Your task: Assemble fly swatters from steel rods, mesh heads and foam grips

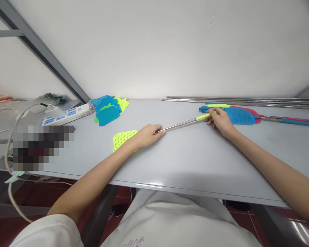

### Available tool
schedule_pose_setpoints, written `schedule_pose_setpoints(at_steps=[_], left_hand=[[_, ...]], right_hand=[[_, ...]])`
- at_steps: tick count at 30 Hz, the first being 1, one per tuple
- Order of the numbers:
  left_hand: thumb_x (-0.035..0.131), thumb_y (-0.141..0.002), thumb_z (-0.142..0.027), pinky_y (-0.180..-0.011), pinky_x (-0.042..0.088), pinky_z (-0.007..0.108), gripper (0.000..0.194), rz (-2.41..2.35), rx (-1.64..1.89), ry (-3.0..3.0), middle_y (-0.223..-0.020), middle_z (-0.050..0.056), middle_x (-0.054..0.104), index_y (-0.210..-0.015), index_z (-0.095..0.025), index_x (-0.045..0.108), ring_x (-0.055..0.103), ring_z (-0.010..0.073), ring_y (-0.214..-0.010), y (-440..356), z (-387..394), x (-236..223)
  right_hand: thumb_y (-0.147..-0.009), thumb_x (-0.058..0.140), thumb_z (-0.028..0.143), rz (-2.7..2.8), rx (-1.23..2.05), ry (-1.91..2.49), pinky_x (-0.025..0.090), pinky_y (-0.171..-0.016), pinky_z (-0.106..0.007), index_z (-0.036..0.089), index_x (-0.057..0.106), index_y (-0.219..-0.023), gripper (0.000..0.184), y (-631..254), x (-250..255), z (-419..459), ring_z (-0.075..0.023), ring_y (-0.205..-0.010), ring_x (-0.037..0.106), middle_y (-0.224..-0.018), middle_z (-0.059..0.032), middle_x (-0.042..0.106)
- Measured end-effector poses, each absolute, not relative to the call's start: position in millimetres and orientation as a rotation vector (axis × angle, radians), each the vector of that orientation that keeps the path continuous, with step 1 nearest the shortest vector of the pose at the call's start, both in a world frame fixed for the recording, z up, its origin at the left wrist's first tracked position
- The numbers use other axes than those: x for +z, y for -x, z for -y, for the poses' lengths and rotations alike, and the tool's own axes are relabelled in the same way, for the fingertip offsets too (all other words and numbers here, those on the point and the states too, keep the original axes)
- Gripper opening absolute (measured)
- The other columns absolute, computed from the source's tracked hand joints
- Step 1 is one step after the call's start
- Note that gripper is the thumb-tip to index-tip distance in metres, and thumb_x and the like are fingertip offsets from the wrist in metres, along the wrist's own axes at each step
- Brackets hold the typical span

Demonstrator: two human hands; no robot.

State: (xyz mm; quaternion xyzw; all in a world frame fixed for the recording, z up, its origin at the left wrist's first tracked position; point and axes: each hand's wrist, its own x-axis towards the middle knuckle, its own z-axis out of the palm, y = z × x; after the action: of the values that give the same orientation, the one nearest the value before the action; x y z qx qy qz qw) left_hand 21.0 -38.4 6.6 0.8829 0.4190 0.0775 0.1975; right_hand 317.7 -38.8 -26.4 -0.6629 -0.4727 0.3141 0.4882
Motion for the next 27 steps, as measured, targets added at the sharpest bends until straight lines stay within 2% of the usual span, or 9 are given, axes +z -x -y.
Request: schedule_pose_setpoints(at_steps=[27], left_hand=[[0.028,-0.088,-0.050,-0.053,0.030,0.025,0.041,-1.186,0.214,-2.481,-0.063,0.000,0.051,-0.071,-0.019,0.049,0.047,0.0135,-0.058,-21.3,37.5,5.2]], right_hand=[[-0.083,0.047,0.032,1.203,0.723,1.595,0.034,-0.036,-0.016,0.017,0.053,-0.088,0.017,-318.6,-28.2,39.4,-0.0090,-0.048,0.050,-0.066,-0.0039,0.061]])
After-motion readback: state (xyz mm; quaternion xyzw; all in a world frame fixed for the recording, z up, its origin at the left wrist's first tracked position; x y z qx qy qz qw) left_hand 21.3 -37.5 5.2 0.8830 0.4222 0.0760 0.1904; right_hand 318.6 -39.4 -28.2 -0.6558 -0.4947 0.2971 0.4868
